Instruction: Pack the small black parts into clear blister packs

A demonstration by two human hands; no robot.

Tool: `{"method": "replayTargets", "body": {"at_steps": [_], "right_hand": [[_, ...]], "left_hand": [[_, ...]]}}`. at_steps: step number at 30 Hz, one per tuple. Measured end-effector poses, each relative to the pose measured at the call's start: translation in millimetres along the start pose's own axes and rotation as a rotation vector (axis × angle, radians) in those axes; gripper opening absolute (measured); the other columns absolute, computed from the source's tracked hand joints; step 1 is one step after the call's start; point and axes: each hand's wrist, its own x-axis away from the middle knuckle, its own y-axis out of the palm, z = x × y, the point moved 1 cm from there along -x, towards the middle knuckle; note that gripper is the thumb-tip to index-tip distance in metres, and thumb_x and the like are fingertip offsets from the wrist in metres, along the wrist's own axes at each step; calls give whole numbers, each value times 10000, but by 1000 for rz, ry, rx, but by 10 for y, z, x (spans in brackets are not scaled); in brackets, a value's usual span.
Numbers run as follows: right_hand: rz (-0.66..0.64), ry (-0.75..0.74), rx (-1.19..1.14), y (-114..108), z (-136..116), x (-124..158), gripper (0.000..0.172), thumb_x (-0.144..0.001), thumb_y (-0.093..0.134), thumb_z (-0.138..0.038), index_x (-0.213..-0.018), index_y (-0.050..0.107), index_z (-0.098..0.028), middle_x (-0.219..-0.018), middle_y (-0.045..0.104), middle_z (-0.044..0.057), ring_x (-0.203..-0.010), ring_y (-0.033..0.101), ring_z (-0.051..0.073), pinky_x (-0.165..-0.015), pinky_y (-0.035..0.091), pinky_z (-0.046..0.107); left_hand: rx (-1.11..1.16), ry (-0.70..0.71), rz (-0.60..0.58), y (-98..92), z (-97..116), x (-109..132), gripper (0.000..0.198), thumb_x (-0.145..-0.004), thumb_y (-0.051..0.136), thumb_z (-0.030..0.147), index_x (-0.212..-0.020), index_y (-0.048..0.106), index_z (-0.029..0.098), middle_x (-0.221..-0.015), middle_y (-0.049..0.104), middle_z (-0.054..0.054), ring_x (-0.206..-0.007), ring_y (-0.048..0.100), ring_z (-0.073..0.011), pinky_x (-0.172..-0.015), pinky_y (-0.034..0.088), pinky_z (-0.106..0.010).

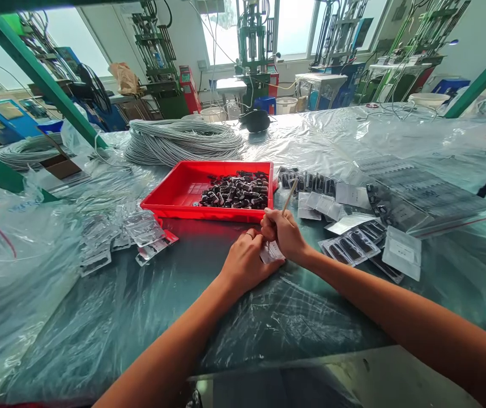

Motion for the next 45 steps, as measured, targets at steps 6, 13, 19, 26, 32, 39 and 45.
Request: {"method": "replayTargets", "body": {"at_steps": [6, 13, 19, 26, 32, 39, 45], "right_hand": [[-272, 269, -9, -45, -211, 155, 479, -827, 541, -381, -418, 354, -215, -381, 252, -63, -363, 204, 62, -388, 144, 243], [-43, 22, -213, -114, -388, 62, 536, -807, 634, -460, -421, 372, -196, -412, 281, -63, -392, 232, 58, -425, 174, 250], [-8, 19, -181, -28, -207, 91, 588, -800, 606, -649, -473, 432, -194, -453, 348, -41, -434, 310, 83, -447, 228, 253], [10, -67, -94, 74, -3, 100, 568, -822, 574, -594, -439, 433, -200, -441, 360, -30, -455, 317, 96, -481, 246, 274], [31, -23, -45, 75, 26, 93, 516, -819, 522, -506, -413, 405, -211, -405, 345, -33, -418, 310, 88, -464, 251, 271], [-252, 248, -101, -26, -296, 142, 442, -814, 548, -434, -467, 401, -204, -412, 257, -77, -378, 224, 58, -409, 152, 243], [96, 235, 452, -640, -601, -210, 77, -836, 551, -259, -790, 514, -208, -504, 339, -88, -384, 286, 82, -392, 216, 224]], "left_hand": [[-45, -45, -12, 18, 61, 24, 421, -799, 680, 543, -1024, 679, 186, -1069, 633, -105, -1009, 637, -285, -893, 517, -387], [-96, -29, -103, -180, -86, -37, 779, -649, 726, 713, -1229, 605, 207, -1199, 603, -117, -1087, 616, -334, -835, 521, -389], [-94, -10, -162, -179, -90, -44, 524, -725, 737, 552, -1098, 657, 193, -1066, 646, -92, -968, 653, -302, -764, 520, -365], [47, 13, -85, -80, -88, -33, 446, -702, 772, 482, -1040, 699, 201, -993, 650, -65, -884, 652, -259, -752, 514, -346], [141, 5, -45, -39, -136, -48, 366, -689, 786, 481, -930, 734, 211, -924, 646, -45, -843, 642, -229, -740, 503, -325], [138, 2, -61, -62, -152, -58, 454, -704, 783, 485, -1038, 708, 187, -991, 649, -73, -937, 636, -269, -839, 517, -385], [637, 25, -124, -184, -192, -87, 647, -684, 809, 296, -1276, 569, 188, -1088, 665, -83, -929, 671, -225, -856, 548, -368]]}}
